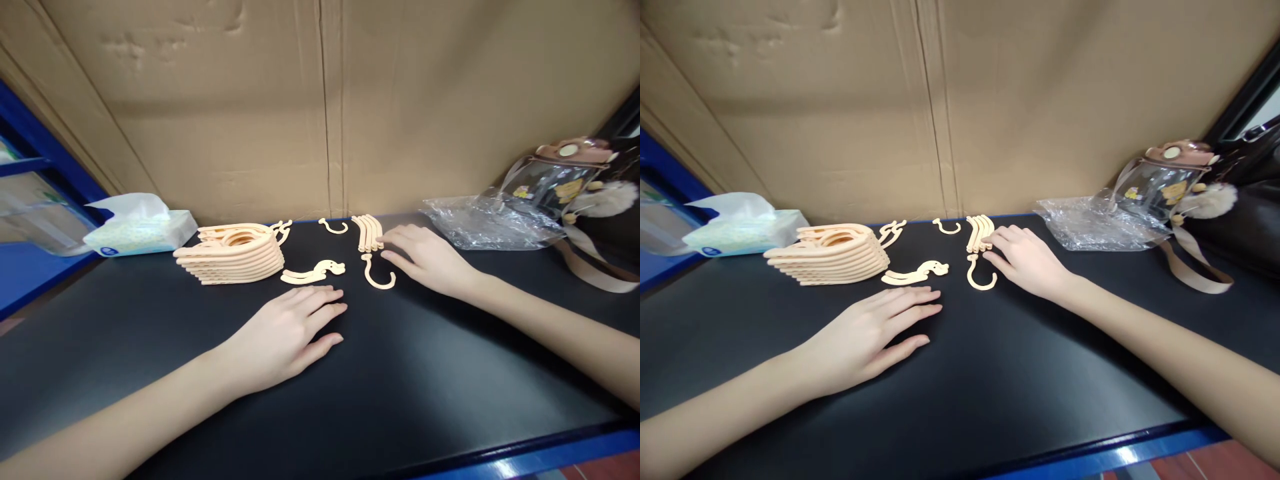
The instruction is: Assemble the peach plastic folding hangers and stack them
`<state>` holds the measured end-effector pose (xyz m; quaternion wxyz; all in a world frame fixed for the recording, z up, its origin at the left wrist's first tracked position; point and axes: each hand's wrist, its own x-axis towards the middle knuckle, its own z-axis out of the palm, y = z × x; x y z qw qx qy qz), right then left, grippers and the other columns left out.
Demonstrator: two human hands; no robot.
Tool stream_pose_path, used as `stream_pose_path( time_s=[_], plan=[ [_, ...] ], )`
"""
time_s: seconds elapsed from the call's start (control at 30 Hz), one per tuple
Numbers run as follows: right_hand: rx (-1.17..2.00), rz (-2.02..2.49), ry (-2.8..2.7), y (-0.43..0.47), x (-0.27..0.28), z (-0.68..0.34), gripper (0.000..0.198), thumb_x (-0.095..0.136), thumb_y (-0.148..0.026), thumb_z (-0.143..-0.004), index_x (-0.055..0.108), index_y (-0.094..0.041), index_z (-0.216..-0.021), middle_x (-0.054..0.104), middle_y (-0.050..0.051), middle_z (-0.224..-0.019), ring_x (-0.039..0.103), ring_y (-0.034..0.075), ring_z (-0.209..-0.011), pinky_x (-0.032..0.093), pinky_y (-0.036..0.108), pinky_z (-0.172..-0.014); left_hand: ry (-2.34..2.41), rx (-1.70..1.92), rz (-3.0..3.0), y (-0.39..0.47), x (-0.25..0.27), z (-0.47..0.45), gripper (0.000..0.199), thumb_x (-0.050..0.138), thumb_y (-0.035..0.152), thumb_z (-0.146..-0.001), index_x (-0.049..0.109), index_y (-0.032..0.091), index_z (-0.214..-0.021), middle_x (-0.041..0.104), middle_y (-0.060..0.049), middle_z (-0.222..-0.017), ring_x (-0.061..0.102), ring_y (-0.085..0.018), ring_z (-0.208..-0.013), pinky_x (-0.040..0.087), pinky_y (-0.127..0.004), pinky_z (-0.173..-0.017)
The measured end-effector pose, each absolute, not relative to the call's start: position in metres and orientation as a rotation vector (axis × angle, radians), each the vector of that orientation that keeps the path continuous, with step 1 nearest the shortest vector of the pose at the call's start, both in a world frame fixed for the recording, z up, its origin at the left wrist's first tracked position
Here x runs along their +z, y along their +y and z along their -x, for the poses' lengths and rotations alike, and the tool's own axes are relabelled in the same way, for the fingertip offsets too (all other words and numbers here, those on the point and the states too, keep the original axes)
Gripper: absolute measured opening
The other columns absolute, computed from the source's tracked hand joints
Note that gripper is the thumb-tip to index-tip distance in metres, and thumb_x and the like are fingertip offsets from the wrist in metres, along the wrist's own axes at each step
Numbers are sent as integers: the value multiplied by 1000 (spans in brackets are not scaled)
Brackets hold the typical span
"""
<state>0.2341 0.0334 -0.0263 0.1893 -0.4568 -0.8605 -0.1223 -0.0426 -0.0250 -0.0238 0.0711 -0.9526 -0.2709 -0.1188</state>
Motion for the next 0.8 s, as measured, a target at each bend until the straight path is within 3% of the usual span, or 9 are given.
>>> stream_pose_path(
  time_s=[0.13,0.33,0.5,0.67,0.8],
  plan=[
    [-285,1247,-2544,44,-32,-241,38,33,-36,-97,53,-20,-126,57,6,-130,52,25,-113,40,41,-91,-818,-339,2919,-25,-24,44,36,42,35,-96,55,18,-124,56,-7,-131,52,-21,-120,45,-36,-101],
    [-435,1473,-2415,46,-30,-243,39,37,-41,-95,66,-16,-99,68,9,-101,60,26,-94,42,41,-85,-841,-348,2947,-24,-24,45,35,43,34,-95,55,19,-124,55,-7,-131,52,-21,-120,45,-36,-101],
    [-468,1454,-2401,46,-31,-246,39,38,-40,-94,61,-17,-115,62,12,-117,58,26,-100,44,38,-82,-836,-361,2960,-24,-25,44,34,43,33,-95,55,18,-124,56,-8,-130,53,-22,-119,45,-36,-101],
    [-432,1692,-2281,48,-28,-251,28,42,-33,-90,65,-19,-81,68,6,-86,61,22,-78,40,30,-61,-828,-371,2964,-23,-24,43,34,43,33,-95,55,18,-123,56,-8,-130,53,-22,-119,45,-36,-100],
    [-426,1796,-2158,53,-29,-257,24,50,-42,-85,56,-19,-82,65,5,-82,58,21,-70,31,27,-52,-824,-379,2960,-24,-25,44,33,43,32,-95,56,18,-123,57,-9,-129,54,-22,-118,45,-36,-100]
  ],
)
